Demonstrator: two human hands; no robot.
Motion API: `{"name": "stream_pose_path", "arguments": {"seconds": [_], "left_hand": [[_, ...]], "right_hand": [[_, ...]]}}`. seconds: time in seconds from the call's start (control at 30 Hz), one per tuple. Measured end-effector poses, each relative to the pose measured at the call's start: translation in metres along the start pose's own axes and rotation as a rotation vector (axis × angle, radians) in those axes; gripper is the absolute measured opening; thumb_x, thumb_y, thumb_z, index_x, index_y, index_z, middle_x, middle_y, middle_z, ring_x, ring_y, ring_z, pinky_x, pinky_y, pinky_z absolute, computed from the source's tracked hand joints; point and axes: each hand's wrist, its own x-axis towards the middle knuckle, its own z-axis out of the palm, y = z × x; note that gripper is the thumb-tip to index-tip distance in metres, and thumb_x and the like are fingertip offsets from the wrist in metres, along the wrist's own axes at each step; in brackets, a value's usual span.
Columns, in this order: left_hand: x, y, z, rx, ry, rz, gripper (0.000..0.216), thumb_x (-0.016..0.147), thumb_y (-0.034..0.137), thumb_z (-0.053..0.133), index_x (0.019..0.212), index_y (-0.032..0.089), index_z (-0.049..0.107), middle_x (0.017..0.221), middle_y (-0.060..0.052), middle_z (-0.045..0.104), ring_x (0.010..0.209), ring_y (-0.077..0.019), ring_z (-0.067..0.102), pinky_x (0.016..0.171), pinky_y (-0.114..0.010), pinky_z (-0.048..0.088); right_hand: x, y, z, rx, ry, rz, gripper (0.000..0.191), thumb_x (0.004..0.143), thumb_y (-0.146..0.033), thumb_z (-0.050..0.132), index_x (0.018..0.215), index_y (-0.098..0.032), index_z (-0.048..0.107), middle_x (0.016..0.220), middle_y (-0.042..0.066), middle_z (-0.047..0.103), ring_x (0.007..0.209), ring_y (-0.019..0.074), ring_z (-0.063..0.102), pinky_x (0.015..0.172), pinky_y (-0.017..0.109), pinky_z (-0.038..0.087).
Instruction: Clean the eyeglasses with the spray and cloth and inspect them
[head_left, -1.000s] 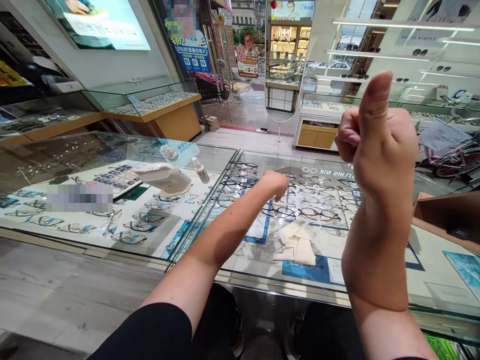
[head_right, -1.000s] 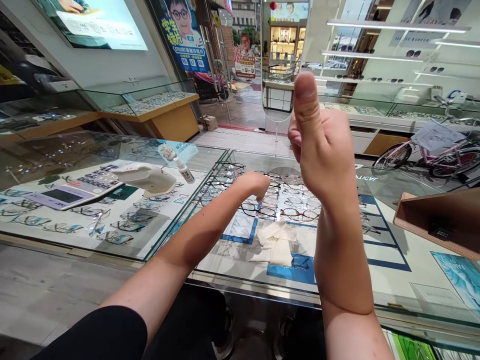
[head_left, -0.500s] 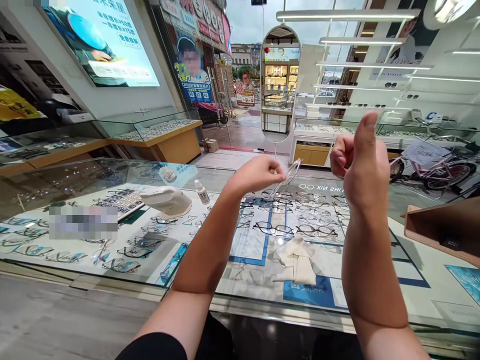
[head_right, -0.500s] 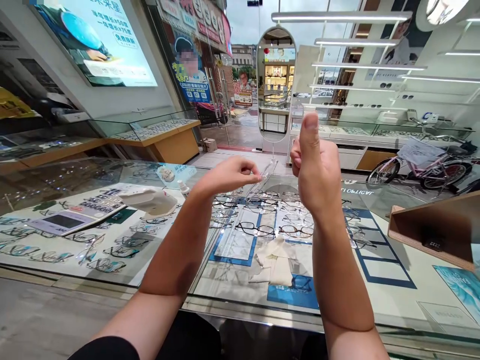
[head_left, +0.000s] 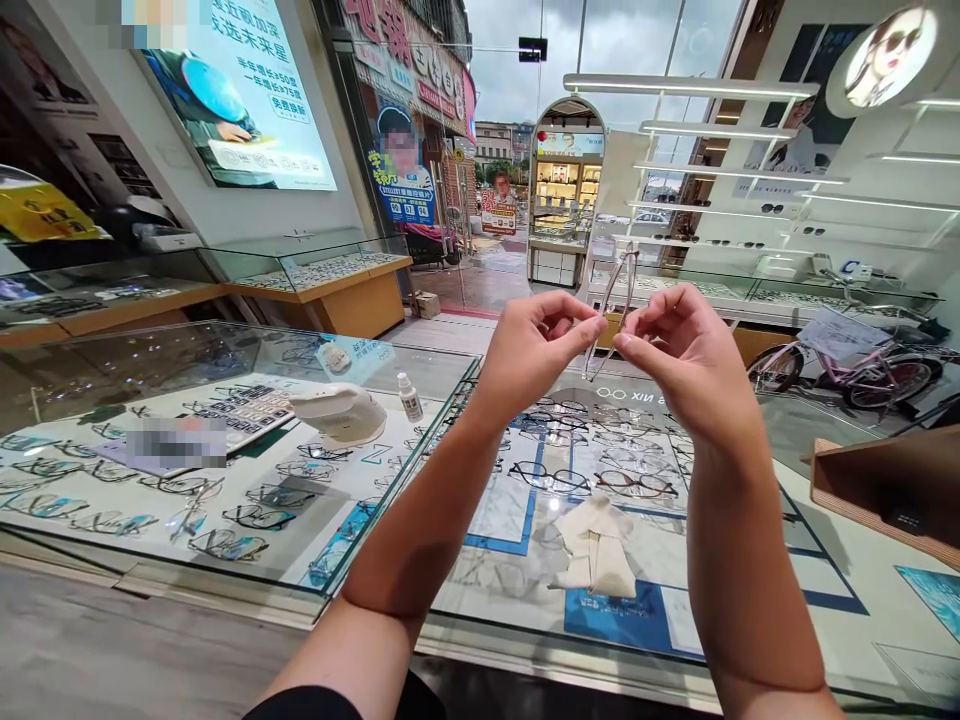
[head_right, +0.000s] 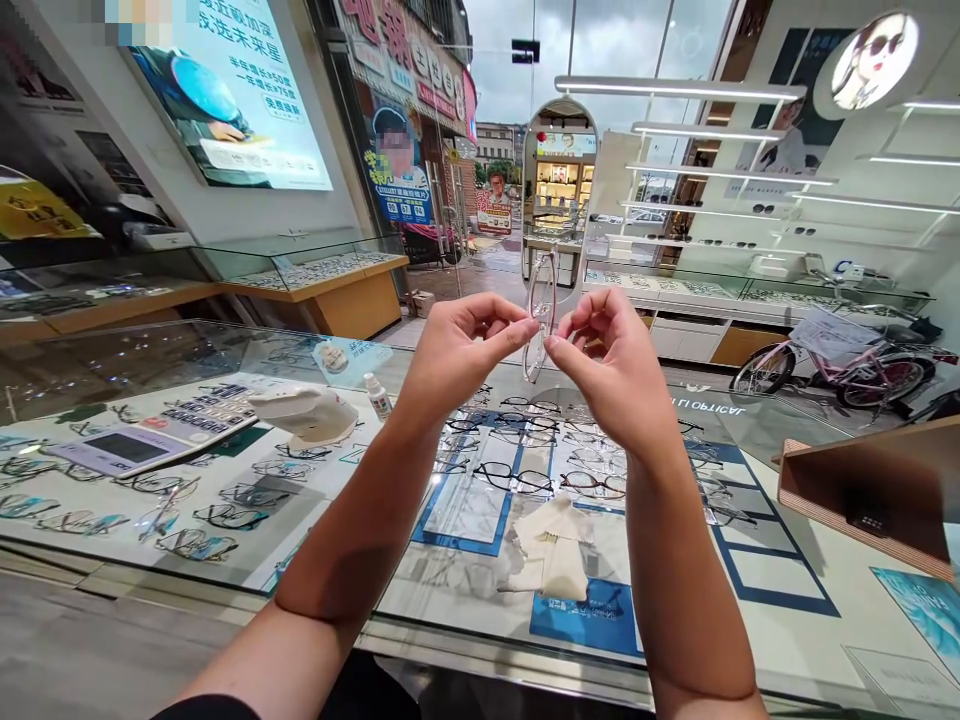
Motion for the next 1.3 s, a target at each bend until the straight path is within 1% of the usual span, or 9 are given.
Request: {"name": "stream_pose_path", "arguments": {"seconds": [0.2,0.33,0.5,0.67,0.8,1.03,1.13,1.23,1.3], "left_hand": [[-0.001,0.000,0.001,0.028,-0.003,0.026,0.029,0.088,0.052,0.083,0.082,0.023,0.078,0.059,0.004,0.042,0.057,-0.0111,0.038,0.054,-0.029,0.031],[0.001,-0.005,0.001,0.071,0.037,0.047,0.021,0.092,0.043,0.079,0.085,0.023,0.077,0.060,0.003,0.048,0.059,-0.0121,0.043,0.055,-0.029,0.035],[0.005,-0.013,-0.002,0.214,0.148,0.159,0.011,0.094,0.031,0.075,0.088,0.022,0.074,0.091,-0.003,0.072,0.086,-0.0164,0.062,0.078,-0.031,0.051],[0.008,-0.016,-0.007,0.226,0.116,0.146,0.010,0.096,0.030,0.071,0.090,0.023,0.072,0.106,-0.005,0.079,0.105,-0.0205,0.068,0.094,-0.036,0.053],[0.010,-0.018,-0.009,0.217,0.106,0.095,0.014,0.095,0.036,0.072,0.089,0.023,0.074,0.101,-0.005,0.080,0.100,-0.0208,0.070,0.095,-0.038,0.053],[0.013,-0.027,-0.003,0.160,0.113,-0.016,0.018,0.091,0.037,0.077,0.082,0.022,0.074,0.089,-0.005,0.078,0.087,-0.0186,0.066,0.086,-0.037,0.052],[0.014,-0.030,0.001,0.135,0.129,-0.046,0.018,0.090,0.036,0.077,0.080,0.021,0.073,0.087,-0.004,0.077,0.085,-0.0180,0.065,0.084,-0.036,0.052],[0.012,-0.028,0.004,0.122,0.133,-0.057,0.018,0.090,0.035,0.076,0.080,0.020,0.072,0.087,-0.004,0.077,0.084,-0.0172,0.066,0.084,-0.035,0.052],[0.010,-0.026,0.006,0.113,0.128,-0.050,0.017,0.091,0.034,0.075,0.081,0.020,0.073,0.088,-0.004,0.077,0.087,-0.0173,0.068,0.086,-0.035,0.053]], "right_hand": [[0.001,0.003,0.001,-0.006,0.015,-0.019,0.038,0.084,-0.038,0.084,0.093,-0.027,0.048,0.091,0.000,0.062,0.078,0.0150,0.056,0.070,0.033,0.047],[0.002,0.005,0.000,-0.041,0.051,-0.034,0.031,0.085,-0.028,0.078,0.092,-0.027,0.048,0.090,-0.001,0.061,0.076,0.0139,0.055,0.070,0.032,0.046],[0.004,0.007,-0.006,-0.208,0.156,-0.069,0.025,0.085,-0.021,0.072,0.093,-0.026,0.048,0.089,-0.001,0.059,0.072,0.0130,0.052,0.066,0.032,0.042],[0.003,0.007,-0.015,-0.438,0.263,-0.098,0.021,0.087,-0.018,0.068,0.094,-0.026,0.049,0.092,0.000,0.060,0.069,0.0134,0.051,0.065,0.034,0.039],[0.002,0.006,-0.018,-0.573,0.346,-0.146,0.017,0.090,-0.019,0.065,0.093,-0.026,0.050,0.091,0.001,0.060,0.068,0.0148,0.049,0.065,0.035,0.039],[0.000,0.005,-0.015,-0.662,0.495,-0.261,0.005,0.092,-0.023,0.064,0.093,-0.026,0.060,0.098,0.007,0.063,0.078,0.0216,0.055,0.076,0.041,0.049],[-0.004,-0.001,-0.009,-0.615,0.437,-0.244,0.005,0.095,-0.025,0.063,0.095,-0.024,0.067,0.097,0.008,0.068,0.078,0.0214,0.059,0.075,0.040,0.052],[-0.006,-0.002,0.002,-0.575,0.210,-0.110,0.017,0.098,-0.033,0.063,0.100,-0.023,0.076,0.098,0.008,0.077,0.077,0.0204,0.065,0.076,0.041,0.053],[-0.005,0.002,0.009,-0.555,0.051,-0.012,0.026,0.099,-0.040,0.063,0.109,-0.022,0.079,0.109,0.010,0.081,0.084,0.0226,0.070,0.081,0.043,0.054]]}}
